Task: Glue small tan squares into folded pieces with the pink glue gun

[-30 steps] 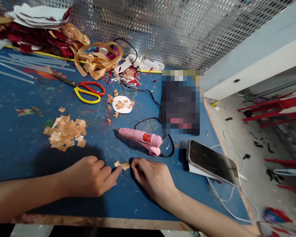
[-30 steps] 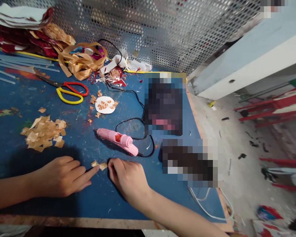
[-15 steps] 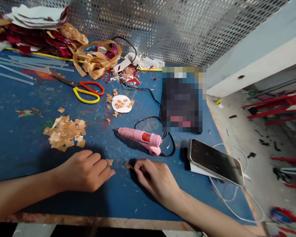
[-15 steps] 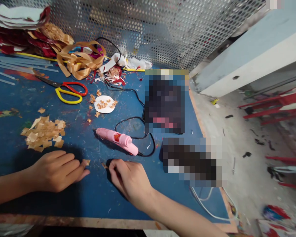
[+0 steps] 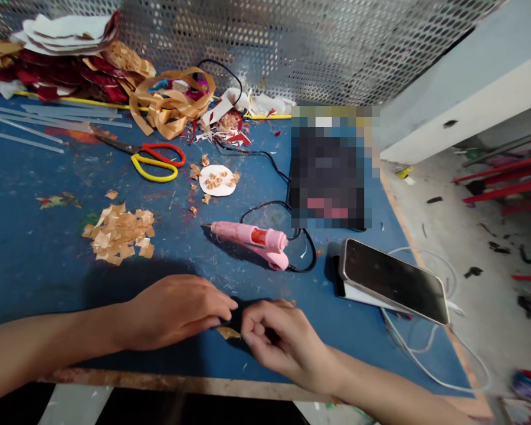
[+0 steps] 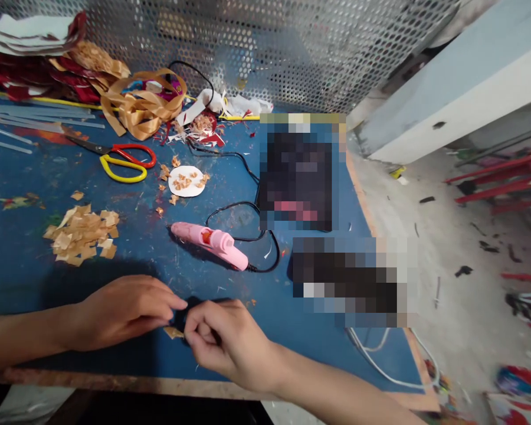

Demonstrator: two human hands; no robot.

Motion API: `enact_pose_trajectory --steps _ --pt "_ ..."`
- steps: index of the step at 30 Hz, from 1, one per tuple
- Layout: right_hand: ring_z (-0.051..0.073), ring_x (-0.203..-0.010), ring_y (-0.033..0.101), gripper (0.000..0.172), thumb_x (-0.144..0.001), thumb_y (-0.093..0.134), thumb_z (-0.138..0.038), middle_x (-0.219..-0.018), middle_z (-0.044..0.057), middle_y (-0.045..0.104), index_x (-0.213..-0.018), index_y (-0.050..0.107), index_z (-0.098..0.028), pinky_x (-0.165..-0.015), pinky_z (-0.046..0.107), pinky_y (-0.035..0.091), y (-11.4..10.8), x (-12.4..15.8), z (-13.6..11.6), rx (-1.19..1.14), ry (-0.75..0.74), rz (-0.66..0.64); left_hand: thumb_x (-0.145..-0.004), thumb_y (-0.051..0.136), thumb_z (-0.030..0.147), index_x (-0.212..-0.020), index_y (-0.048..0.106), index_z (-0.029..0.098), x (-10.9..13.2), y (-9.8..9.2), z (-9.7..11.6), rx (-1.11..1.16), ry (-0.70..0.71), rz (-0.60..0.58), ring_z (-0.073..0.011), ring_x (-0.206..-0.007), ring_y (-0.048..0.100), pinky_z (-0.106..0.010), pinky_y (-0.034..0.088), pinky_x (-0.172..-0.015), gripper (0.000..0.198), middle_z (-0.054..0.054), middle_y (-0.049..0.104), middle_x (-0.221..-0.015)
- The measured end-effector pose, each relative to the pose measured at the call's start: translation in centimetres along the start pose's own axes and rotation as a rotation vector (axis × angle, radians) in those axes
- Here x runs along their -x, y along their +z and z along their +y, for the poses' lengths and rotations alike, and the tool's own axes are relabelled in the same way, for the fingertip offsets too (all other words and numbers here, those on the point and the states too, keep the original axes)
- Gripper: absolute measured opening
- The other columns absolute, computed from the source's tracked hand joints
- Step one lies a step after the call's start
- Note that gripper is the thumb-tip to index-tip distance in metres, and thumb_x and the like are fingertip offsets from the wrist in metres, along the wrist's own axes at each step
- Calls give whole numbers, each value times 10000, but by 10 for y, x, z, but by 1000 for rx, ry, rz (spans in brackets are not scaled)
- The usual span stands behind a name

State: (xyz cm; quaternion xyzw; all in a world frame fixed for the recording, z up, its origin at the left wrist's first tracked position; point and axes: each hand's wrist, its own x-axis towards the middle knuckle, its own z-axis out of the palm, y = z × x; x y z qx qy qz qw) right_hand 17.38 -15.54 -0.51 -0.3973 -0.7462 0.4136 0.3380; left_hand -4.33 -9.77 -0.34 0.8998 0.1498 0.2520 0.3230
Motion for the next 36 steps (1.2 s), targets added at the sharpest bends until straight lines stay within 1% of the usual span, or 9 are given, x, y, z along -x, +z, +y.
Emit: enact_pose_trajectory --steps 2,7,14,22,27,29,32,34,36 --pt "45 -427 334 170 -819 439 -72 -519 -109 316 -724 474 -209 -431 152 316 0 0 0 -36 11 -13 -990 424 164 -1040 540 194 1 2 0 80 -11 -58 -73 -969 644 -194 469 -885 130 -2 721 -1021" --pt "49 -439 328 167 -824 442 -71 -531 -106 308 -734 492 -202 -436 160 313 0 -1 0 -43 22 -32 -984 424 161 -1023 557 214 6 3 -1 105 2 -144 -79 -920 655 -195 464 -854 148 11 725 -971" --pt "45 -436 311 178 -815 437 -53 -532 -106 302 -723 489 -196 -442 167 304 0 2 1 -17 32 -24 -1012 374 215 -995 577 201 4 2 0 133 31 -64 -90 -889 673 -196 489 -854 204 -7 728 -899" --pt "41 -448 317 164 -806 445 -45 -546 -102 294 -736 497 -184 -454 161 304 0 1 2 -53 40 -28 -981 426 157 -1012 611 146 2 2 -2 144 123 -13 -128 -883 681 -231 515 -861 188 -68 731 -911" --pt "45 -442 321 160 -821 453 -60 -541 -102 308 -739 491 -192 -441 161 302 -1 1 0 -62 50 -33 -963 451 143 -999 620 131 -1 3 1 93 127 -26 -146 -825 683 -261 540 -820 173 -71 731 -875" --pt "49 -440 358 131 -837 471 -86 -538 -101 356 -773 479 -200 -432 158 319 -2 2 -1 -85 67 -4 -954 465 136 -993 619 125 -3 3 3 102 137 4 -148 -811 685 -264 552 -813 160 -76 732 -859" --pt "60 -475 485 91 -859 524 -125 -583 -73 524 -869 481 -205 -449 153 389 -3 4 -1 -113 55 69 -926 518 117 -972 621 119 -5 2 8 116 122 60 -144 -813 689 -251 565 -811 113 -84 738 -853" --pt "71 -556 584 119 -866 543 -106 -698 -24 647 -905 496 -207 -512 157 459 -3 5 -1 -118 -20 94 -896 568 102 -958 625 113 -6 2 11 109 109 117 -146 -814 694 -247 571 -810 85 -88 741 -850" --pt "88 -663 652 146 -864 547 -67 -808 17 699 -902 518 -206 -592 173 514 -2 5 0 -129 -120 112 -867 606 87 -945 628 112 -7 3 13 93 97 173 -146 -805 699 -245 579 -798 85 -90 744 -838"
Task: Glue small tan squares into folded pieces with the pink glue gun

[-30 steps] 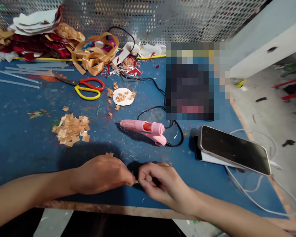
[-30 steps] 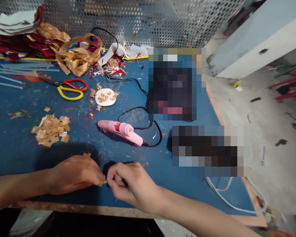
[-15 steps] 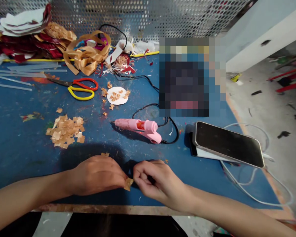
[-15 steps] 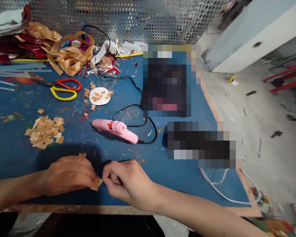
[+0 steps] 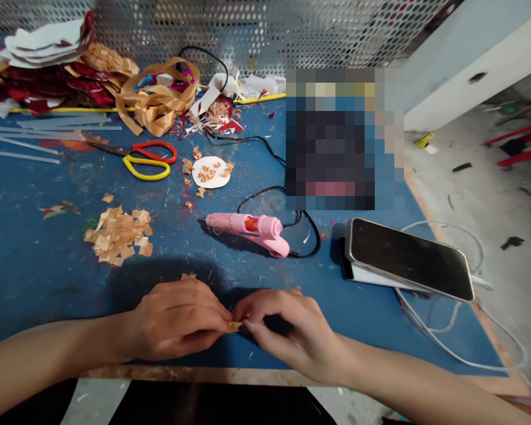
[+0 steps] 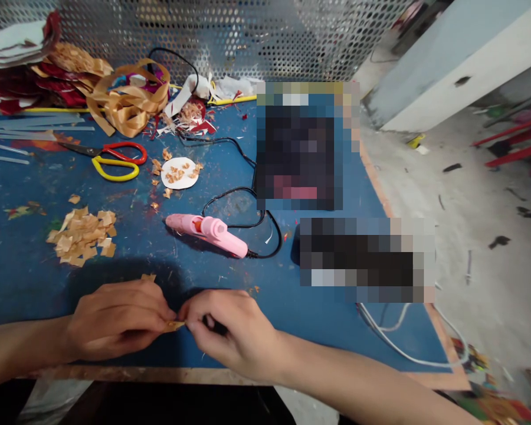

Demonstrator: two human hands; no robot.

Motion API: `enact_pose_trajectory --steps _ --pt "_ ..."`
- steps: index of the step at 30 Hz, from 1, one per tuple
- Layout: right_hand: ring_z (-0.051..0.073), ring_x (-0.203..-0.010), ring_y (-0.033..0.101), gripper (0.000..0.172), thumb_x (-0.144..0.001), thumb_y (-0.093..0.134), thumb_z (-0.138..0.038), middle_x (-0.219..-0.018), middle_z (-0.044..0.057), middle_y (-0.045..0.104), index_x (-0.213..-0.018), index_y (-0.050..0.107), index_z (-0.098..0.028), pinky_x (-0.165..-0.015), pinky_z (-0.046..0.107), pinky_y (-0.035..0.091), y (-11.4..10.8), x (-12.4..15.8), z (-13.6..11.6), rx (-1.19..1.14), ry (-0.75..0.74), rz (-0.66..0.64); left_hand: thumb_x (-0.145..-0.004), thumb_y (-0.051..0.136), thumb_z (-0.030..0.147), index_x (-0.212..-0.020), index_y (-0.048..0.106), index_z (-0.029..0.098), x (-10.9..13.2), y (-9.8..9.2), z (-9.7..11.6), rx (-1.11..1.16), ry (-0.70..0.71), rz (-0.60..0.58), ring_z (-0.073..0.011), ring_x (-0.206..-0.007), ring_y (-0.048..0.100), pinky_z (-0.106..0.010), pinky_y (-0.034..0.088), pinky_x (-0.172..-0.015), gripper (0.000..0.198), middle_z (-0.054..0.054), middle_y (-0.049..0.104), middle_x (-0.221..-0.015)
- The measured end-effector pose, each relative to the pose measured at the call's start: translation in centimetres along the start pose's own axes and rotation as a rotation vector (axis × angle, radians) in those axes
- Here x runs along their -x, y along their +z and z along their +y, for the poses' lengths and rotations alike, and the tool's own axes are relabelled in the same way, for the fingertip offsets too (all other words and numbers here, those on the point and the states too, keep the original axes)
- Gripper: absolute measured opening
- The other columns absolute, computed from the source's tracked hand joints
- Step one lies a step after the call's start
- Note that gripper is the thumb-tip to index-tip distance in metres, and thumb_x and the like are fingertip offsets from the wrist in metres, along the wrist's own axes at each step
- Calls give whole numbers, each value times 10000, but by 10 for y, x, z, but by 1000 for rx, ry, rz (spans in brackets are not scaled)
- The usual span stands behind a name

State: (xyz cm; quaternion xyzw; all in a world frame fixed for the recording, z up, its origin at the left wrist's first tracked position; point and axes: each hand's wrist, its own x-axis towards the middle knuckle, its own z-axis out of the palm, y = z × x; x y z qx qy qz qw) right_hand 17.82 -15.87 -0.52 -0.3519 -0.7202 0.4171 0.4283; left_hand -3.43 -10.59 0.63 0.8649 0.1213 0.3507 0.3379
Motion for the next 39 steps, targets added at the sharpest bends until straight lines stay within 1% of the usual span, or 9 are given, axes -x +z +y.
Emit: enact_pose_trajectory --steps 4,9,11,14,18,23,28,34,39 --pt "128 -763 697 153 -838 612 -64 -829 49 707 -917 570 -188 -663 208 569 1 -1 1 -16 -106 56 -844 634 82 -927 626 129 -3 0 3 -20 -23 66 -136 -760 708 -231 597 -753 96 -83 749 -810" --pt "130 -711 708 222 -848 536 -3 -723 4 683 -927 565 -209 -643 230 591 2 0 -2 -46 -4 266 -863 620 109 -906 616 170 -7 -3 8 -66 -85 107 -128 -727 721 -236 610 -746 74 -50 756 -791" --pt "130 -670 706 217 -845 545 -10 -698 -5 681 -928 564 -210 -612 224 591 4 1 -2 -35 18 292 -868 620 123 -893 620 182 -7 -3 9 -100 -120 142 -124 -722 723 -240 609 -760 65 -26 754 -779" --pt "121 -615 698 178 -814 633 -53 -730 11 709 -901 585 -200 -582 193 577 7 2 -1 63 -12 225 -876 623 144 -891 629 183 -5 -1 8 -110 -132 185 -119 -735 725 -232 604 -773 42 -19 756 -794" --pt "109 -612 694 110 -843 637 -105 -729 10 713 -899 602 -193 -587 170 567 10 2 0 126 -67 200 -881 629 151 -914 645 161 -1 3 5 -100 -80 139 -116 -786 724 -221 590 -803 38 -46 761 -859" --pt "115 -719 714 102 -856 616 -81 -769 40 724 -924 624 -156 -674 165 578 5 0 -2 123 -121 158 -891 611 131 -981 655 133 3 4 2 -107 -23 63 -120 -842 710 -223 574 -822 101 -66 755 -907" --pt "123 -839 712 139 -883 570 -87 -870 69 736 -987 637 -150 -751 187 589 0 1 -3 122 -182 70 -888 592 119 -992 645 134 4 2 2 -95 20 11 -161 -872 701 -264 588 -800 117 -85 744 -932" --pt "130 -781 713 145 -852 566 -58 -820 68 728 -929 632 -163 -718 197 595 1 -2 -4 133 -175 76 -876 602 104 -1004 638 133 7 4 1 -57 7 42 -168 -880 696 -274 585 -812 136 -96 736 -946" --pt "129 -743 709 133 -822 581 -37 -782 73 724 -879 633 -146 -712 186 590 3 -3 -4 131 -188 81 -897 576 100 -1002 638 112 6 5 2 15 -9 21 -155 -909 691 -249 573 -842 123 -109 736 -941"
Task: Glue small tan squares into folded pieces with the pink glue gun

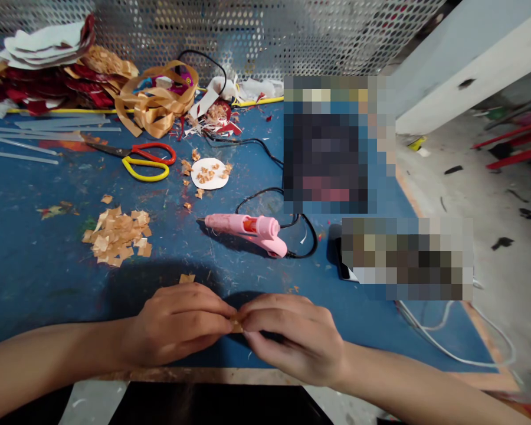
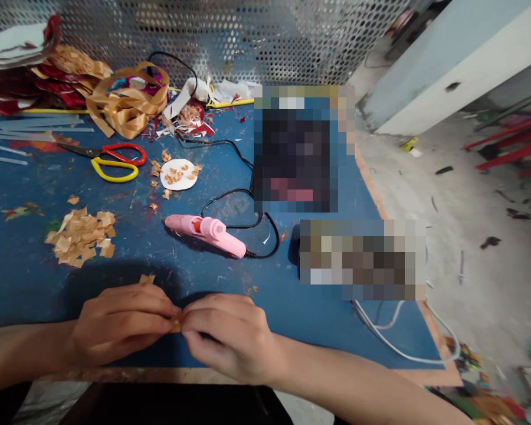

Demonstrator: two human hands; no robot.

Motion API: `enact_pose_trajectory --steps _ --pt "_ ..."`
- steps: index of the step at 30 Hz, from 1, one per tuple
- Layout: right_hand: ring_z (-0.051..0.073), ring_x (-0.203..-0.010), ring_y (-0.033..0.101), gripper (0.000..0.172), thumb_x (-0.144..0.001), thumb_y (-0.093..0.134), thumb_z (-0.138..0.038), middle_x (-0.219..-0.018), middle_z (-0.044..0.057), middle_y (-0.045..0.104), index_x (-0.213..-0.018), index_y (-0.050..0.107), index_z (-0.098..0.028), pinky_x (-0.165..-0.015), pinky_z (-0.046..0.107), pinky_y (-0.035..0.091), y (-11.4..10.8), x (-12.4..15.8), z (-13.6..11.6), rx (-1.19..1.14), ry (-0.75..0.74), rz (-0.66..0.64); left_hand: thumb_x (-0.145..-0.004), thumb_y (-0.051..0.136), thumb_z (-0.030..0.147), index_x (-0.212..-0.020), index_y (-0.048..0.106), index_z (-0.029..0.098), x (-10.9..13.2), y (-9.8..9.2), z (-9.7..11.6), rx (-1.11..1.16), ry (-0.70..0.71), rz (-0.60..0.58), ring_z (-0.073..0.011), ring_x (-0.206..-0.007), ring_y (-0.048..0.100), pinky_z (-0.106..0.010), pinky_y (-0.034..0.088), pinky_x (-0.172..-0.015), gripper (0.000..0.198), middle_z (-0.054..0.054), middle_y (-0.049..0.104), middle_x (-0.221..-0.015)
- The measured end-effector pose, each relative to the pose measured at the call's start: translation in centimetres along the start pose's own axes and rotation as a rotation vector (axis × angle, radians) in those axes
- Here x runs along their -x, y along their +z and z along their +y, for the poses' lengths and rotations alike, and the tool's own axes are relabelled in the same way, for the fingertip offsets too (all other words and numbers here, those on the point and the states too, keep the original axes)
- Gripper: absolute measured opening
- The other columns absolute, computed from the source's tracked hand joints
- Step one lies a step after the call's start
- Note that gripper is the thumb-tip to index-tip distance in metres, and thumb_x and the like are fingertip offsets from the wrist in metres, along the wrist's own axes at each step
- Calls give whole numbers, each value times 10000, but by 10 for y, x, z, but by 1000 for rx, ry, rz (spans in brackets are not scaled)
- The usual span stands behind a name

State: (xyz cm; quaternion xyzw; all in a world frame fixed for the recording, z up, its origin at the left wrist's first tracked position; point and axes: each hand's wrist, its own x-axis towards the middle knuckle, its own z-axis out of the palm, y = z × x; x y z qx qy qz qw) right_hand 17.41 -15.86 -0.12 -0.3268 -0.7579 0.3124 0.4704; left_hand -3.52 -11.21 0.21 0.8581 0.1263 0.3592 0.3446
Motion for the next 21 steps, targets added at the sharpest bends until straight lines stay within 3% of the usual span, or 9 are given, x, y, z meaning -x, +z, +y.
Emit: enact_pose_trajectory --steps 6,21 --pt "127 -734 704 130 -815 586 -31 -784 78 718 -870 633 -138 -707 190 589 1 2 1 1 -16 12 -937 533 140 -995 634 133 -7 -2 1 25 -57 -5 -128 -889 696 -225 572 -831 117 -85 747 -900" --pt "112 -754 714 135 -824 610 -77 -794 34 734 -909 623 -181 -709 174 585 2 1 0 -7 33 39 -878 605 110 -949 635 156 -9 1 2 0 -35 59 -134 -772 710 -224 593 -734 90 -59 744 -820"
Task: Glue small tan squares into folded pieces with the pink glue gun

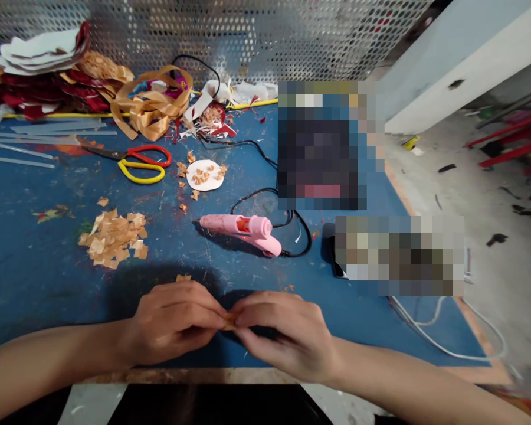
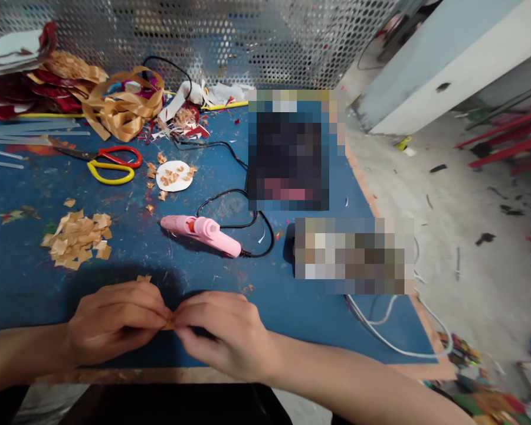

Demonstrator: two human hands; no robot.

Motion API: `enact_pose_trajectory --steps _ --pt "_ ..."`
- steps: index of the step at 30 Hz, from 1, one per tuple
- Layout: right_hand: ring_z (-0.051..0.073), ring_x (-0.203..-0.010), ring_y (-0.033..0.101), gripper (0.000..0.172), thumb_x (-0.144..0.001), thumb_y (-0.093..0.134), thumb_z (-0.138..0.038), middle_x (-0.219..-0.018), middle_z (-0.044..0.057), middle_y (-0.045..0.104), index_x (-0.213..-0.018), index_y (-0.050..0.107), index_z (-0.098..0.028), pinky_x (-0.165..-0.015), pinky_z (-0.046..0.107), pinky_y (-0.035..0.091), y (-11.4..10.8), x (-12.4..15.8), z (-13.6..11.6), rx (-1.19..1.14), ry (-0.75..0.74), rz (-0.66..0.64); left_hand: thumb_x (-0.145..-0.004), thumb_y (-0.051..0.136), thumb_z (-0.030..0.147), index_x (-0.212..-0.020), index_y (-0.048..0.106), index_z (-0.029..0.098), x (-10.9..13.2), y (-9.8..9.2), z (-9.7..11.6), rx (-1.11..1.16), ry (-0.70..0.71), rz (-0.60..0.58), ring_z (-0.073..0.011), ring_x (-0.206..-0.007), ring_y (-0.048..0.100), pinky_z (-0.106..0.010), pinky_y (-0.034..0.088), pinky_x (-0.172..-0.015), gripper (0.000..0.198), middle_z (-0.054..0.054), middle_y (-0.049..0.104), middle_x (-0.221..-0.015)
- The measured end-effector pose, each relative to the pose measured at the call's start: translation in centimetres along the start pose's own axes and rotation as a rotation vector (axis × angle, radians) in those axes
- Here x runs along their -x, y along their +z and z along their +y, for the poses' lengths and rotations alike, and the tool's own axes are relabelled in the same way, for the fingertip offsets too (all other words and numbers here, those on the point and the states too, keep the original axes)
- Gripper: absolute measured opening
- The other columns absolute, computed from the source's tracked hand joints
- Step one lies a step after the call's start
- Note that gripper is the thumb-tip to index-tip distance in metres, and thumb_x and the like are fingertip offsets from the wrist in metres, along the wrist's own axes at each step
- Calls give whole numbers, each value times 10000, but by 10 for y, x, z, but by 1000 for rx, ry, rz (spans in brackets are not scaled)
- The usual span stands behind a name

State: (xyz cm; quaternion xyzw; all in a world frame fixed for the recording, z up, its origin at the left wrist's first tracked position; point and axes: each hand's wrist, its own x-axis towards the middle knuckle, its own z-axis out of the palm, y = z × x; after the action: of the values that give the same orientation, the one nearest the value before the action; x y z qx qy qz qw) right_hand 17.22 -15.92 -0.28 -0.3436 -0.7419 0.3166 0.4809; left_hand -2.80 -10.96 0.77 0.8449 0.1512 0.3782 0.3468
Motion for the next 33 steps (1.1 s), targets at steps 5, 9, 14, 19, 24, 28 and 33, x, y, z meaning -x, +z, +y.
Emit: enact_pose_trajectory --steps 5,9,14,19,24,28,33 --pt "123 -751 716 122 -819 600 -52 -798 63 733 -865 630 -161 -705 177 586 -2 1 0 7 -9 1 -881 609 113 -946 643 133 -1 1 1 -5 12 6 -135 -786 710 -218 584 -764 76 -73 746 -822" --pt "119 -729 708 136 -822 572 -50 -778 49 727 -847 616 -176 -684 186 586 -2 1 -2 20 -12 -8 -881 597 96 -950 642 120 -1 1 1 1 17 0 -137 -794 706 -221 585 -767 86 -80 744 -832" --pt "108 -669 694 198 -803 597 -57 -757 9 711 -882 531 -225 -619 192 572 5 4 -1 -68 56 78 -875 592 94 -944 614 169 1 3 1 22 -53 -6 -130 -768 708 -216 588 -739 104 -42 740 -817" --pt "107 -668 689 258 -792 604 -50 -757 0 701 -907 477 -243 -604 191 562 8 6 0 -102 65 105 -821 636 70 -951 539 200 7 10 2 140 -166 103 -129 -711 701 -228 583 -680 208 -23 726 -791" --pt "105 -662 674 262 -799 591 -47 -751 -9 678 -925 467 -241 -594 193 543 9 8 2 -92 63 75 -743 628 5 -956 528 204 15 16 3 127 -258 93 -120 -678 679 -230 563 -652 308 5 708 -755" --pt "104 -638 648 257 -795 571 -39 -725 -17 650 -919 456 -232 -577 198 520 10 9 3 -47 76 19 -722 623 25 -933 540 200 19 18 3 75 -333 52 -120 -695 674 -231 551 -646 287 8 697 -768" --pt "98 -600 598 235 -787 503 -29 -697 -23 619 -901 440 -224 -558 195 490 10 10 3 30 60 -71 -717 610 45 -950 491 197 21 22 3 5 -346 55 -124 -691 667 -226 544 -620 303 12 666 -763"
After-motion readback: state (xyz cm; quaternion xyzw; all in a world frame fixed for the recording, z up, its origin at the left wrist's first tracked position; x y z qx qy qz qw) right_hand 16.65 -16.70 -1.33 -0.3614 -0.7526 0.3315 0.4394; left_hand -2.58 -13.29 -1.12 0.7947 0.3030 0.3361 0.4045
